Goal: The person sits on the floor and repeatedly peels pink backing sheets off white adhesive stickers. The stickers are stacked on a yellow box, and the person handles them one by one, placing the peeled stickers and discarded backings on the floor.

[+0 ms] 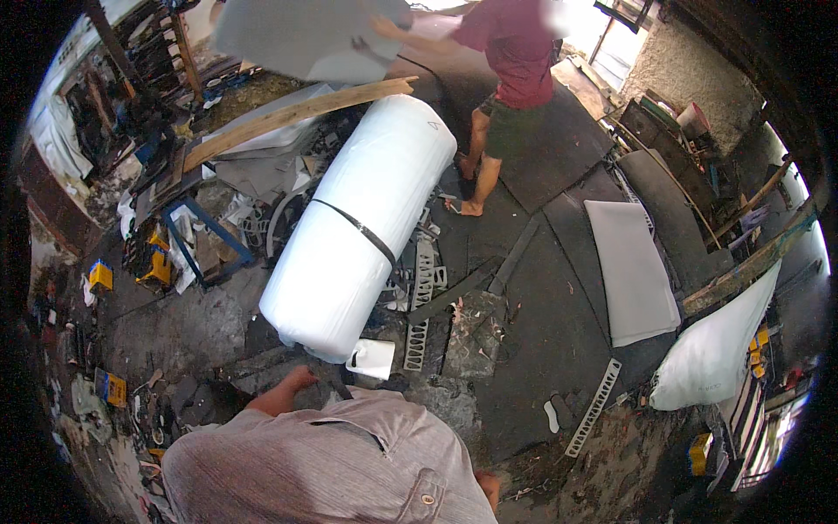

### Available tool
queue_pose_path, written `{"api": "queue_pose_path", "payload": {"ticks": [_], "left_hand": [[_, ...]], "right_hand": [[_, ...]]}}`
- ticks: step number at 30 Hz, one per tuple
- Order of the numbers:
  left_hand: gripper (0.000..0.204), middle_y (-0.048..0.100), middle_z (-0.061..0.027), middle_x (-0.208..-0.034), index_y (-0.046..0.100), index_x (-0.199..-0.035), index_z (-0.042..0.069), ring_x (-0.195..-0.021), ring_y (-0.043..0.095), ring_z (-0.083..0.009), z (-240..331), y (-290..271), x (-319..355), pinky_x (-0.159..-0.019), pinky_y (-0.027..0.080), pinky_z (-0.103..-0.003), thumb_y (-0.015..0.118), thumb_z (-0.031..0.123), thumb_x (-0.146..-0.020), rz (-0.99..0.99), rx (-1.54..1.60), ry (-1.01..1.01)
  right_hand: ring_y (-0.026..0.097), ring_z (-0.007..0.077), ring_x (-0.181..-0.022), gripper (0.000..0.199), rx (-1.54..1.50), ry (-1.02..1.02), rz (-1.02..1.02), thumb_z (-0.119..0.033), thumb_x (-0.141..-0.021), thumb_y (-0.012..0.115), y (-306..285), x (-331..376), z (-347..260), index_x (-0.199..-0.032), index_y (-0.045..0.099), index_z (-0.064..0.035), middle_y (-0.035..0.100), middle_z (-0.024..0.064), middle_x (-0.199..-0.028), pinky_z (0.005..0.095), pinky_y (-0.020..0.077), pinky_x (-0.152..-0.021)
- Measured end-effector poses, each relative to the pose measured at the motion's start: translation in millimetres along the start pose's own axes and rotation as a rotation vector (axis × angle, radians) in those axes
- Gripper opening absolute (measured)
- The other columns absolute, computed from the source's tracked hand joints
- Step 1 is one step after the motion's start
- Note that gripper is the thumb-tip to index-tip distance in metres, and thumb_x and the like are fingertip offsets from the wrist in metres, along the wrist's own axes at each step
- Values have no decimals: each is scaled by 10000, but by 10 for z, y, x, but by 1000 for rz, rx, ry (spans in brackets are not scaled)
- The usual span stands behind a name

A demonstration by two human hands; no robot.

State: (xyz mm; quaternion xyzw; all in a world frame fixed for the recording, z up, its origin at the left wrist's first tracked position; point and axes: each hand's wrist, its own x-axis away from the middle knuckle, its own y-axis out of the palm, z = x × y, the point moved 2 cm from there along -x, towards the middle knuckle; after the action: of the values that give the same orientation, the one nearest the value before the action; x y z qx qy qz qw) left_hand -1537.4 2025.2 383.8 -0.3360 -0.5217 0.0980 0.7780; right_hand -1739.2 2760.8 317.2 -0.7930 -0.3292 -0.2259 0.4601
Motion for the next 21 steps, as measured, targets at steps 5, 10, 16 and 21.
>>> {"api": "queue_pose_path", "payload": {"ticks": [5,10,16,21], "left_hand": [[501,777,-179,-1093,783,-1126,45,-981,748,-351,88,93,135,-874,583,-451,792,451,-833,2,128,29],[592,767,-179,-1160,733,-1252,28,-1030,747,-320,382,18,154,-903,580,-429,785,455,-846,117,220,49],[549,764,-174,-1165,740,-1228,68,-1076,731,-334,456,47,-31,-957,567,-421,788,431,-819,178,222,86],[551,766,-168,-1154,749,-1188,79,-1088,729,-330,370,100,-72,-956,569,-421,821,451,-788,37,187,-13]], "right_hand": [[639,191,-658,156,-633,277,168,-182,-989,631,-485,210,-834,-946,695,-47,678,64,-794,364,514,-563],[611,167,-623,82,-741,288,189,-120,-968,671,-777,476,-1654,-1012,675,-50,646,46,-749,339,495,-532],[641,176,-657,129,-734,324,179,-135,-941,707,-871,553,-1821,-1026,706,-39,679,59,-795,350,521,-561],[668,189,-690,162,-725,324,187,-150,-920,731,-799,535,-1576,-1029,731,-31,706,70,-835,366,545,-592]]}}
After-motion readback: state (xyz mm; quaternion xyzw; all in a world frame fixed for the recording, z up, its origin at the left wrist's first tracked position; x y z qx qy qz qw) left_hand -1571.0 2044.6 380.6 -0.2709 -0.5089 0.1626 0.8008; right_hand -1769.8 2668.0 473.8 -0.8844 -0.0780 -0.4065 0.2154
